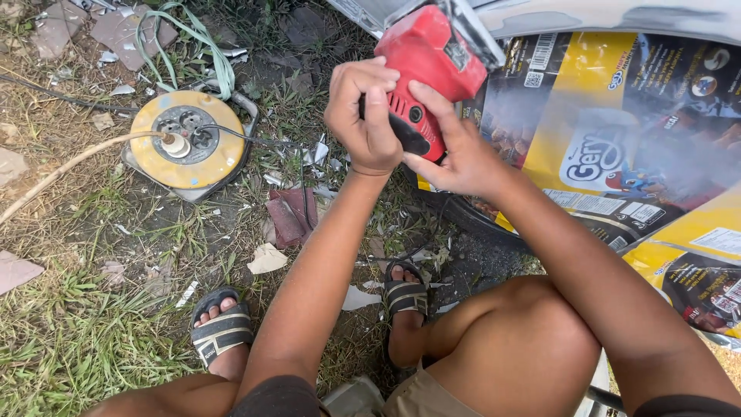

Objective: The person uses a red electric sander to smooth the surface of a silver car's rear bumper. They hold the tool with both hands and move it back and forth along the lower edge of the bumper.

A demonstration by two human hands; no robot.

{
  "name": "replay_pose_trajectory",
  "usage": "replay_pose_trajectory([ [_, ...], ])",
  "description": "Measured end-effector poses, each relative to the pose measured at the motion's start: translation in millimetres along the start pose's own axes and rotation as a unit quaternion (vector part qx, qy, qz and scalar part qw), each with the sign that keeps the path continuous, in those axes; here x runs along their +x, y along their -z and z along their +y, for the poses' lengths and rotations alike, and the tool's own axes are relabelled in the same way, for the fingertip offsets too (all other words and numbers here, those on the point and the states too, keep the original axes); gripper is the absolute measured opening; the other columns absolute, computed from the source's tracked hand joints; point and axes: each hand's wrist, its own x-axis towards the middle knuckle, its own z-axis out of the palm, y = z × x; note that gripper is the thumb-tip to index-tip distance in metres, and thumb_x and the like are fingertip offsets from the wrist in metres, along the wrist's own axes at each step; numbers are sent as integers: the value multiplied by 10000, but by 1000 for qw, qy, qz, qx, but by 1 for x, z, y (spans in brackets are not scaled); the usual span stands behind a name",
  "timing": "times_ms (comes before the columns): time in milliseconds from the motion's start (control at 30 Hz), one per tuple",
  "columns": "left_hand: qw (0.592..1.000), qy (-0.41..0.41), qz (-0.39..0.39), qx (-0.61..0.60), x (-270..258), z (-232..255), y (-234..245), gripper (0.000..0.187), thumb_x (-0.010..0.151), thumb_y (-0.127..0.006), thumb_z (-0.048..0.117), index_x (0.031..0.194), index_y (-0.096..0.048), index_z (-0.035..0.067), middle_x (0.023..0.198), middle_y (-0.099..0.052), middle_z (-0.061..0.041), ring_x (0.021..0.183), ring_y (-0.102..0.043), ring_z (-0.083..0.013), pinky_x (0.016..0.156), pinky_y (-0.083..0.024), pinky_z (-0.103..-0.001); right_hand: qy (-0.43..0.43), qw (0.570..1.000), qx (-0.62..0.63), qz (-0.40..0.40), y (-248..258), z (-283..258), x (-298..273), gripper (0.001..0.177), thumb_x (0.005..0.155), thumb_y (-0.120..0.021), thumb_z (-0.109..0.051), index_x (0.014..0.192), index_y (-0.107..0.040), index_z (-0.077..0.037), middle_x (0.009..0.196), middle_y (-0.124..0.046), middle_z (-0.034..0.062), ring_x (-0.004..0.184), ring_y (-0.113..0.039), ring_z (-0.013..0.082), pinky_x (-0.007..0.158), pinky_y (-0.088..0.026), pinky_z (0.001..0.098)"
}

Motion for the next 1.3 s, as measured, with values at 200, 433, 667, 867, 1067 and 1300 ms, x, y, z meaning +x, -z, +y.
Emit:
replay_pose_trajectory([
  [200,997,64,43,-12,-17,-47,18,274,1007,-417,194,795,-532,64,798,-585,-74,800,-581,-200,892,-544,-405,-46,991,94,-83,-25,6,20,819,1054,-628,-145,1597,-41,-321,1336,-556,356,884,-722,320,802,-633,419],
  [433,994,91,52,28,-37,-90,30,298,996,-497,152,710,-540,83,736,-643,-61,880,-677,-200,894,-510,-334,-99,986,121,-51,-32,9,23,824,982,-673,-135,1639,-180,-198,1243,-641,393,1002,-701,512,745,-597,526],
  [667,993,101,52,-17,-35,-74,27,302,976,-533,191,689,-538,101,719,-631,-46,872,-676,-196,893,-503,-320,-134,984,101,-50,-31,9,8,824,973,-668,-143,1646,-195,-197,1215,-663,363,947,-717,460,660,-604,497],
  [867,994,97,33,-28,-17,-36,20,283,970,-509,224,722,-552,93,762,-629,-64,869,-651,-234,888,-515,-364,-128,987,90,-44,-18,-17,7,798,1010,-641,-181,1639,-149,-189,1112,-648,258,806,-601,305,676,-546,388],
  [1067,995,100,14,5,1,18,-10,273,977,-512,235,743,-518,94,778,-593,-40,783,-583,-197,776,-497,-355,-73,996,47,6,9,-40,-8,785,1027,-644,-182,1617,-127,-164,1490,-456,228,1043,-600,263,944,-493,378],
  [1300,997,16,-71,21,23,97,-49,171,896,-654,263,792,-570,158,797,-651,5,846,-696,-264,874,-502,-399,7,988,-26,149,51,-78,-34,797,947,-714,-67,1546,-191,0,1600,-239,194,1551,-249,300,1342,-214,438],
])
